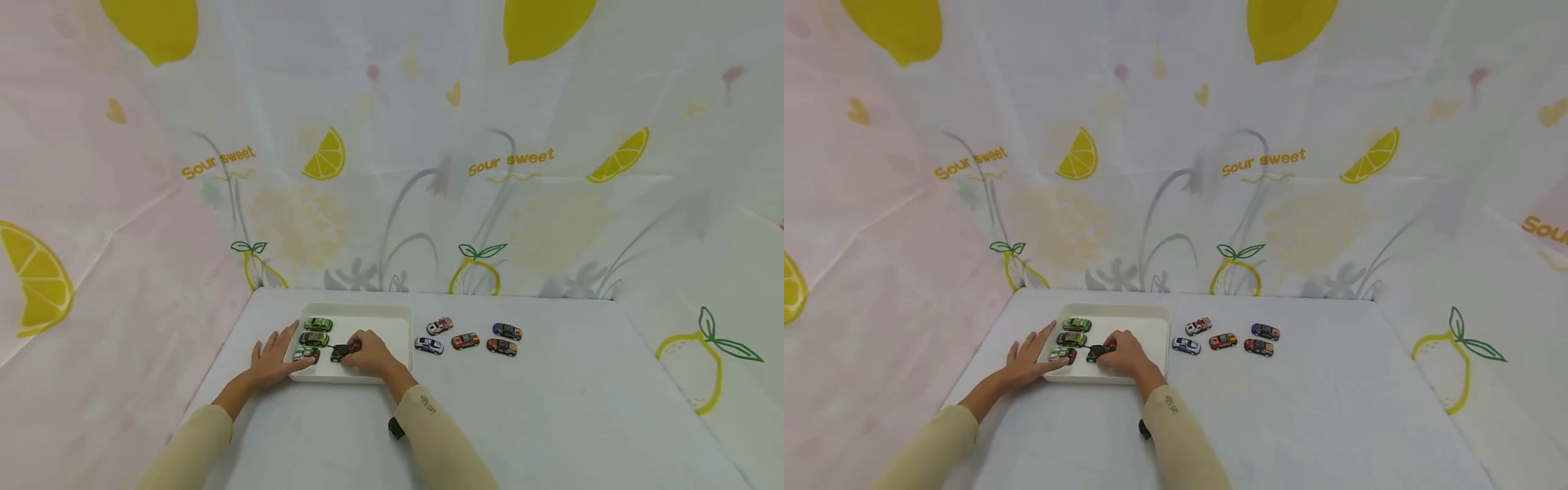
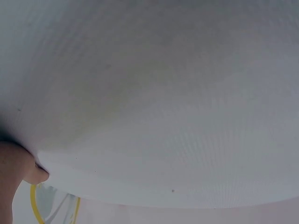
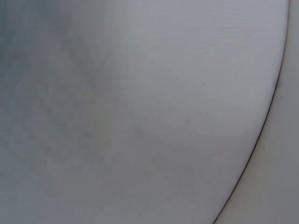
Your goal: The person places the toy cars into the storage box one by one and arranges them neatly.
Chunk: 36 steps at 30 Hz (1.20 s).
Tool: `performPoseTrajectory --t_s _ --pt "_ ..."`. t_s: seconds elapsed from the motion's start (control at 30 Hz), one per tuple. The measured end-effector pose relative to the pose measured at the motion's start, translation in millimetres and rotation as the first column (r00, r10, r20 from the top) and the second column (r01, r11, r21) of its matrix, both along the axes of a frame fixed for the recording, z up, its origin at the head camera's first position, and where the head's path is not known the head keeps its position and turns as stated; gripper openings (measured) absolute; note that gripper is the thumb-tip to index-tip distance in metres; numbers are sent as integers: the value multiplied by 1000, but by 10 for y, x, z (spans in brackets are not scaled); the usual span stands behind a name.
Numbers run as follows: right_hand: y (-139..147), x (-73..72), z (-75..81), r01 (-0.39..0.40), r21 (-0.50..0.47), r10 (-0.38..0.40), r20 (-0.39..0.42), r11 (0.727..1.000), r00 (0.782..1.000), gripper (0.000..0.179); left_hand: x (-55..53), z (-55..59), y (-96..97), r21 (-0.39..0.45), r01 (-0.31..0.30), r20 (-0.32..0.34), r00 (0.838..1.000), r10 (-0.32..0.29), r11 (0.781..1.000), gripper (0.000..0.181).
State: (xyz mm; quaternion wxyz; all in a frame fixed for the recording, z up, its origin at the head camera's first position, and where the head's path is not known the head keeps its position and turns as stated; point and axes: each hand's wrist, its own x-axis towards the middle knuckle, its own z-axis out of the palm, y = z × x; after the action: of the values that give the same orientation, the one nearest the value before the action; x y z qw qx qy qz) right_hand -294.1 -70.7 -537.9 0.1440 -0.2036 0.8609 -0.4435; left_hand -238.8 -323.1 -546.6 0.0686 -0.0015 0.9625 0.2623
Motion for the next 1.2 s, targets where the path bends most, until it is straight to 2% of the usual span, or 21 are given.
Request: performPoseTrajectory --t_s 0.23,0.37,0.5,0.7,0.9,1.2 --pt "-8 -25 34 -12 21 12 19 1000 1000 30 6 9 7 16 5 -32 999 -4 1000 107" --pt "-10 -38 47 -23 45 22 14 999 1000 30 2 6 16 29 5 -24 1000 -4 1000 107" --pt "-1 -29 47 -26 32 25 28 999 999 29 -1 12 23 17 -1 -11 1000 2 1000 106" --pt "6 -5 40 -24 1 24 19 1000 1000 29 18 16 35 37 -2 -37 999 3 999 106" --pt "9 26 19 -17 11 17 20 1000 1000 28 58 11 53 56 0 -15 1000 1 998 106" --pt "-5 6 16 0 28 0 13 1000 1000 28 18 16 30 35 1 -2 1000 -1 999 105"
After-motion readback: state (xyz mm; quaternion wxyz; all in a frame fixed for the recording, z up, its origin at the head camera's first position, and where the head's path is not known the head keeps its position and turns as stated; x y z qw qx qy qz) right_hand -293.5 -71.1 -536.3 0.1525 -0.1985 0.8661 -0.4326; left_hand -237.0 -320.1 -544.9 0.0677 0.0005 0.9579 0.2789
